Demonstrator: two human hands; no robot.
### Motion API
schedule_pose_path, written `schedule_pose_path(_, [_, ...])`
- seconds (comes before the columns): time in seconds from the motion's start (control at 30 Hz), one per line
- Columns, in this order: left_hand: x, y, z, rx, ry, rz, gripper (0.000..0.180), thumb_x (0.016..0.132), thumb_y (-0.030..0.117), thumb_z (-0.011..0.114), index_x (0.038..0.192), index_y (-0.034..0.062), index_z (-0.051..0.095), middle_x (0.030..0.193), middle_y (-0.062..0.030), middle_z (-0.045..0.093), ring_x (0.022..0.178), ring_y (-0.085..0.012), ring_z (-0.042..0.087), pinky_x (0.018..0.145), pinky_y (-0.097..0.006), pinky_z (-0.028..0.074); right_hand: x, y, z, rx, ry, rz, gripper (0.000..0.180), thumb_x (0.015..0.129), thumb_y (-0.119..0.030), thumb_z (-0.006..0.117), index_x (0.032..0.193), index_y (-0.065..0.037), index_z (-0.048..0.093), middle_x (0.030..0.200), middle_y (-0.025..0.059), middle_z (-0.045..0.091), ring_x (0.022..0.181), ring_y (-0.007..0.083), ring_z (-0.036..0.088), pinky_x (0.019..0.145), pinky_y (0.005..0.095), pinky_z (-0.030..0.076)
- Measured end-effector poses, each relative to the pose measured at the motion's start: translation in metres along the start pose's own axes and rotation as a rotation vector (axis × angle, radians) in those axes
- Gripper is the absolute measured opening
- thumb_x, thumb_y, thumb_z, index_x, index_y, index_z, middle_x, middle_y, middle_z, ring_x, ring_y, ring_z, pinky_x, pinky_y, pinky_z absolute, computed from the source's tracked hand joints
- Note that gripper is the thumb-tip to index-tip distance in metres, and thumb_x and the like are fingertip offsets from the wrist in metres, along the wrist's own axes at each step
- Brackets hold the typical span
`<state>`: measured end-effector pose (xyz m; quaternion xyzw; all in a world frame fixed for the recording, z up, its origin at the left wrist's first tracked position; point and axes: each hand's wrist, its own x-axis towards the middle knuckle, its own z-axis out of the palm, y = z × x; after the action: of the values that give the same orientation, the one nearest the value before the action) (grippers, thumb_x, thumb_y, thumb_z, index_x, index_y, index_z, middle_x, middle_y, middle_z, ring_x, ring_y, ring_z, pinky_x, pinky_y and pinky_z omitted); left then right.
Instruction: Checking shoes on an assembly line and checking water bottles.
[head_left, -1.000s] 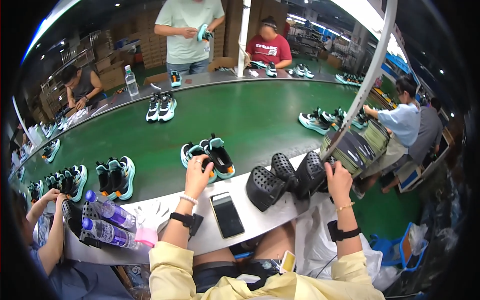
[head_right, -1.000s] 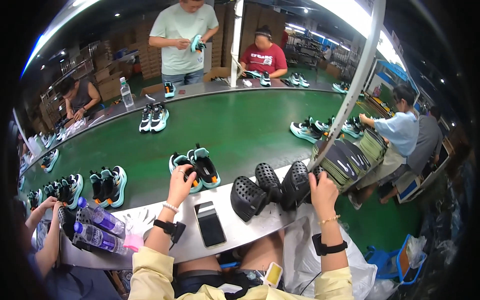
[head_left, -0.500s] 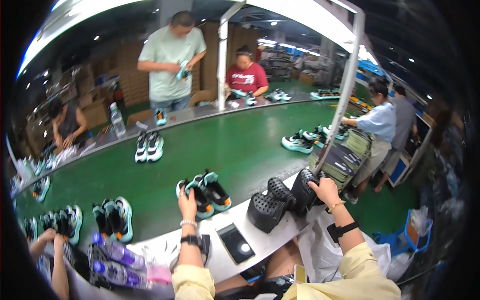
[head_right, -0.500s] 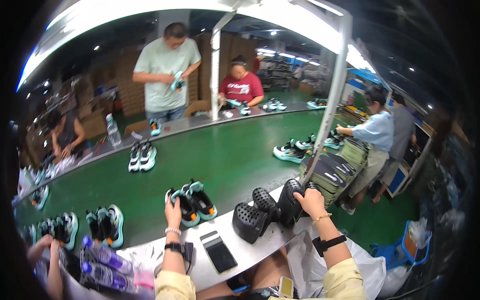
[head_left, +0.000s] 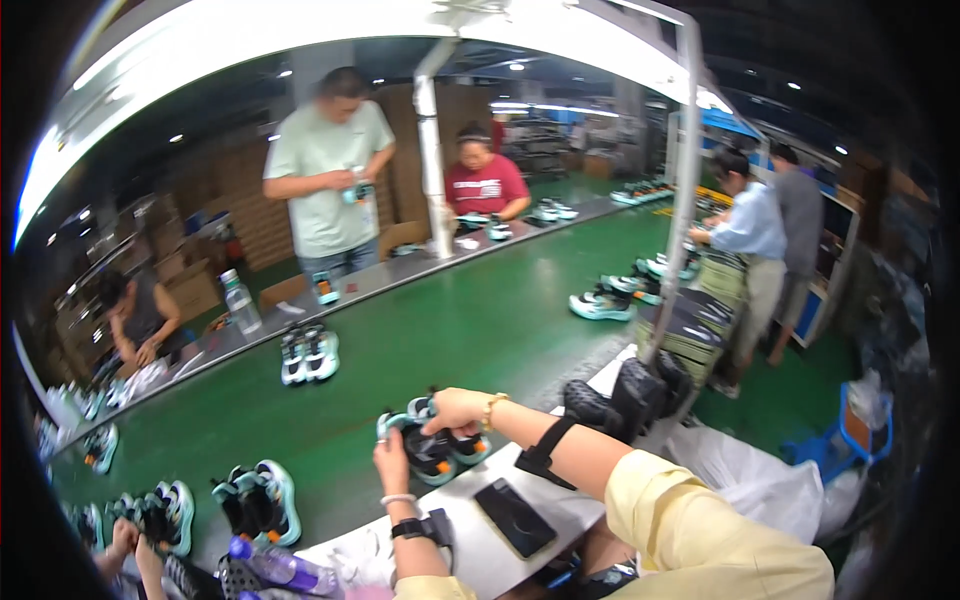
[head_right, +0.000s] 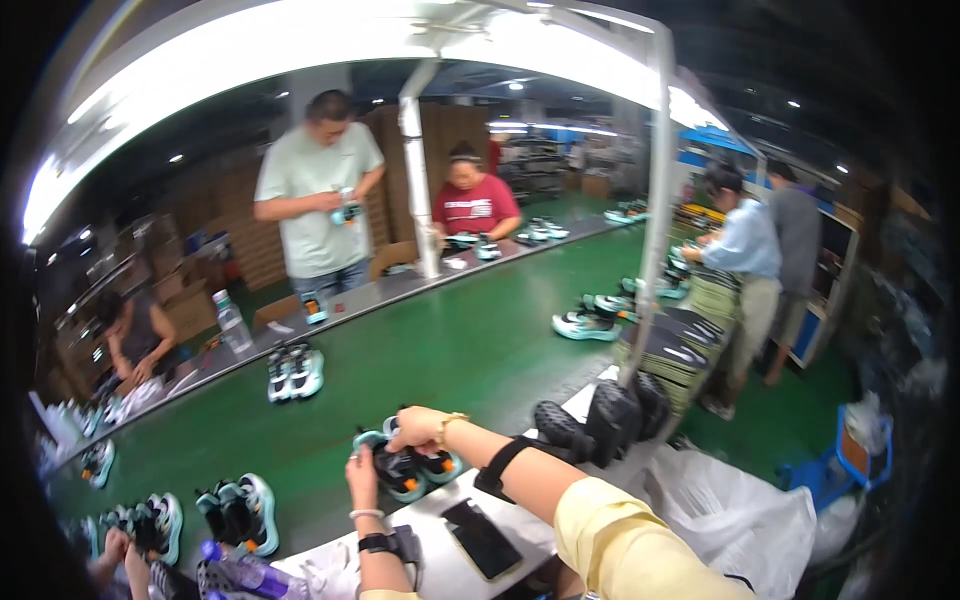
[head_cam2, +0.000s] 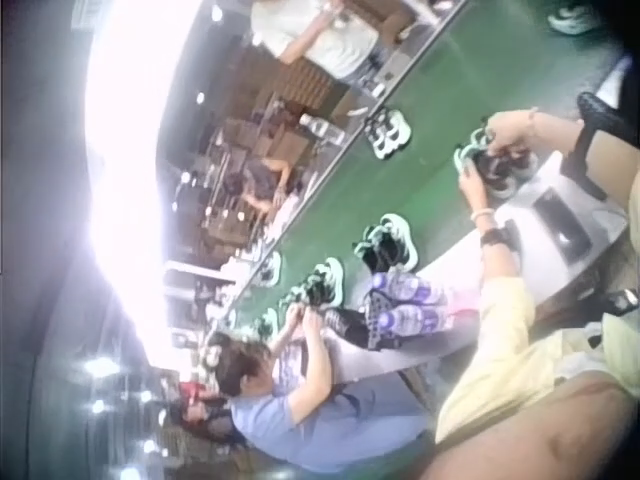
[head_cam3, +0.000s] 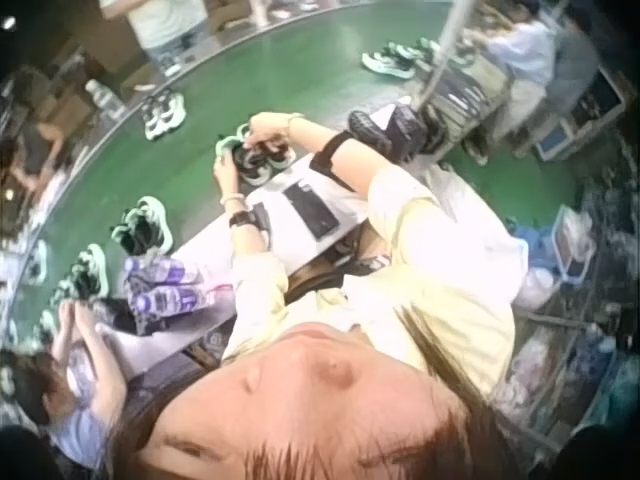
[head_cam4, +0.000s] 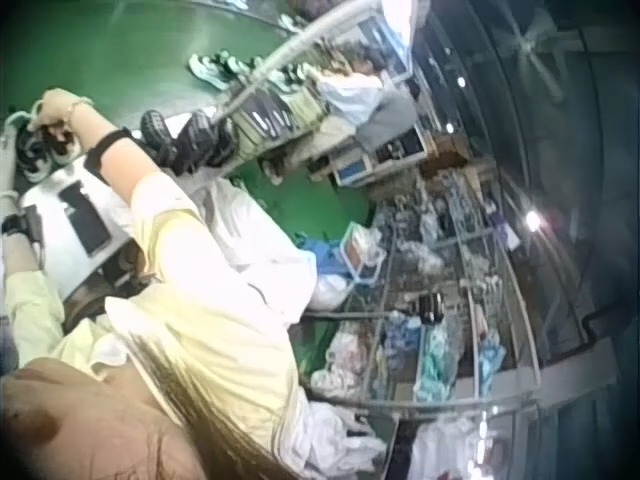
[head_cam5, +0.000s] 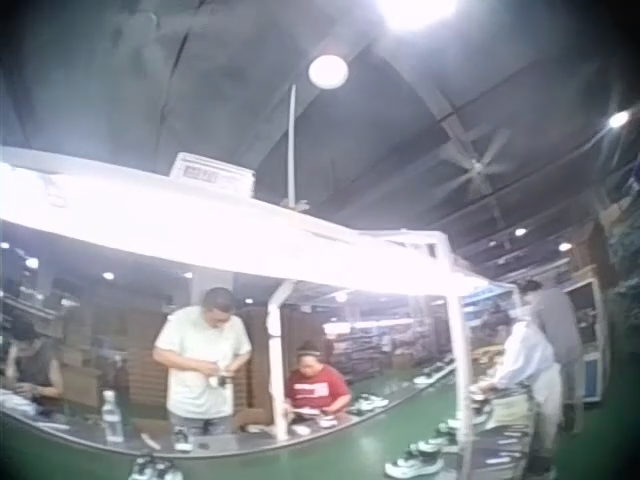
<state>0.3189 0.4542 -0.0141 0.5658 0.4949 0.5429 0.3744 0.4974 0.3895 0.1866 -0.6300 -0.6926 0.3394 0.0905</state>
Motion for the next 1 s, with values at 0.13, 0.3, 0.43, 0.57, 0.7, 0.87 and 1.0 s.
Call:
schedule_pose_path(0.13, [-0.008, 0.03, -0.006, 0.122, -0.076, -0.113, 0.045, 0.095, 0.043, 0.053, 0.102, 0.0003, 0.066, 0.078, -0.019, 0.066, 0.072, -0.0271, 0.063, 0.066, -0.043, 0.048, 0.046, 0.007, 0.033, 0.052, 0.096, -0.035, 0.038, 0.084, -0.035, 0.073, 0.067, -0.005, 0.059, 0.045, 0.0027, 0.049, 0.036, 0.0101, 0.045, 0.033, 0.0287, 0.032])
schedule_pose_path(0.3, [-0.012, 0.002, 0.005, -0.048, 0.026, 0.032, 0.043, 0.096, 0.042, 0.053, 0.115, 0.0052, 0.066, 0.109, -0.0228, 0.067, 0.103, -0.0393, 0.063, 0.087, -0.042, 0.05, 0.079, 0.02, 0.094, -0.454, 0.378, -0.05, 0.052, 0.079, -0.047, 0.069, 0.093, 0.003, 0.069, 0.093, 0.0232, 0.069, 0.089, 0.0359, 0.068, 0.079, 0.0443, 0.054])
schedule_pose_path(0.43, [-0.019, 0.01, 0.002, -0.081, 0.085, 0.035, 0.037, 0.097, 0.034, 0.054, 0.115, 0.0036, 0.065, 0.111, -0.0218, 0.066, 0.106, -0.037, 0.063, 0.091, -0.04, 0.048, 0.083, 0.023, 0.134, -0.552, 0.527, 0.013, 0.043, 0.085, -0.044, 0.065, 0.081, -0.001, 0.071, 0.084, 0.0196, 0.07, 0.081, 0.0338, 0.07, 0.072, 0.0424, 0.056])
schedule_pose_path(0.57, [-0.02, 0.018, -0.003, -0.156, 0.021, -0.03, 0.04, 0.097, 0.034, 0.054, 0.123, 0.0039, 0.062, 0.122, -0.0233, 0.062, 0.116, -0.0357, 0.059, 0.099, -0.038, 0.044, 0.097, 0.025, 0.137, -0.566, 0.485, -0.004, 0.037, 0.089, -0.038, 0.059, 0.078, -0.004, 0.072, 0.083, 0.0176, 0.071, 0.079, 0.032, 0.071, 0.071, 0.0411, 0.057])
schedule_pose_path(0.7, [-0.024, 0.012, 0.01, -0.086, 0.08, -0.021, 0.041, 0.097, 0.034, 0.053, 0.125, 0.0054, 0.06, 0.12, -0.0224, 0.063, 0.116, -0.0361, 0.059, 0.098, -0.038, 0.045, 0.116, 0.036, 0.137, -0.651, 0.486, -0.071, 0.031, 0.091, -0.026, 0.05, 0.08, -0.007, 0.072, 0.084, 0.0165, 0.072, 0.079, 0.0308, 0.071, 0.069, 0.0401, 0.057])
schedule_pose_path(0.87, [-0.022, 0.018, 0.01, -0.019, 0.083, -0.044, 0.044, 0.099, 0.04, 0.048, 0.127, 0.0075, 0.059, 0.112, -0.0253, 0.065, 0.108, -0.0375, 0.062, 0.091, -0.04, 0.048, 0.105, 0.02, 0.119, -0.577, 0.34, -0.019, 0.035, 0.09, -0.031, 0.05, 0.088, -0.006, 0.074, 0.092, 0.0175, 0.072, 0.086, 0.0318, 0.071, 0.073, 0.0421, 0.057])
schedule_pose_path(1.0, [-0.015, 0.025, 0.0, 0.037, -0.061, -0.097, 0.047, 0.096, 0.039, 0.053, 0.132, 0.0092, 0.054, 0.114, -0.0244, 0.065, 0.111, -0.038, 0.061, 0.093, -0.04, 0.048, 0.03, 0.0, 0.097, -0.5, 0.278, -0.139, 0.042, 0.087, -0.042, 0.056, 0.085, -0.004, 0.073, 0.083, 0.0187, 0.071, 0.082, 0.0348, 0.07, 0.074, 0.044, 0.055])
